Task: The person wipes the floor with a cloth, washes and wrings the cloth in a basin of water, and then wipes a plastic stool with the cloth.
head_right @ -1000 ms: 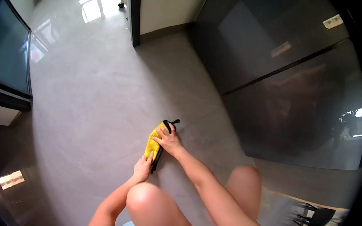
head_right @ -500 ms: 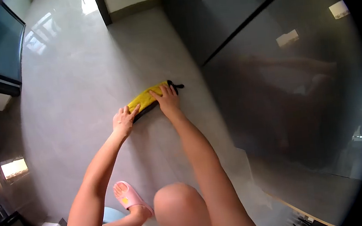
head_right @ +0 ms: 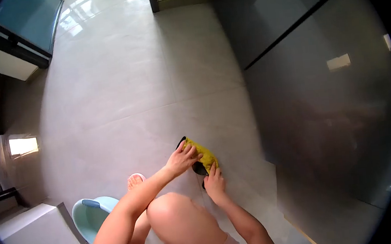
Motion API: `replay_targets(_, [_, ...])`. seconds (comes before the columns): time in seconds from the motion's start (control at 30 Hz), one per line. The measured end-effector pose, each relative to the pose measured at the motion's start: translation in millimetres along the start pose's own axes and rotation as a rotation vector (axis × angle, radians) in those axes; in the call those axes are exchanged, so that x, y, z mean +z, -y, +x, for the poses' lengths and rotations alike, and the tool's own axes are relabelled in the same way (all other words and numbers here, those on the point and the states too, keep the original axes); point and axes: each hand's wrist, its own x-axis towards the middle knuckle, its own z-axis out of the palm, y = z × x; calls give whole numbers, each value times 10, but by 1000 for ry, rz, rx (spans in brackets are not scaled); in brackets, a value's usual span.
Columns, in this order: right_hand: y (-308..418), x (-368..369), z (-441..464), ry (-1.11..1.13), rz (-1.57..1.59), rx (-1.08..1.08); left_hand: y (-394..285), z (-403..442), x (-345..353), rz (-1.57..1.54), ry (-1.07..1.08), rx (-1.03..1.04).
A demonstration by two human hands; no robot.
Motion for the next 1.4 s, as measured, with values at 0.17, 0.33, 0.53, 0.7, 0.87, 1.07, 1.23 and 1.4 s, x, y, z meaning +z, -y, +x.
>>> replay_targets(0.17, [783,42,456,7,222,136,745,330,-97,-357,-51,-135])
replay_targets(0.33, [1679,178,1088,-62,374,-53,1750,-411,-75,-234,-247,-332])
replay_targets(0.53, [2466,39,1845,-167,249,-484,2309,-1774,-220,-85,-166,-737])
replay_targets(0.7, [2525,-298,2294,-188,62,-932,1734,-2061,-257,-180,125,-982])
replay_targets(0.87, [2369,-446,2787,-129,-39,-1322,663,-1373,84,-494,37,-1104])
replay_targets(1.07, [1508,-824,3285,-100,75,-1222,473,-292,103,-546,-121,-1131])
replay_targets(1.23, [450,-767,2695,-285,15,-716,576,-76,55,-452,-90,-893])
replay_targets(1.4, [48,-481,1274,-153,-79,-345,495,-313,-119,-306,40,-582])
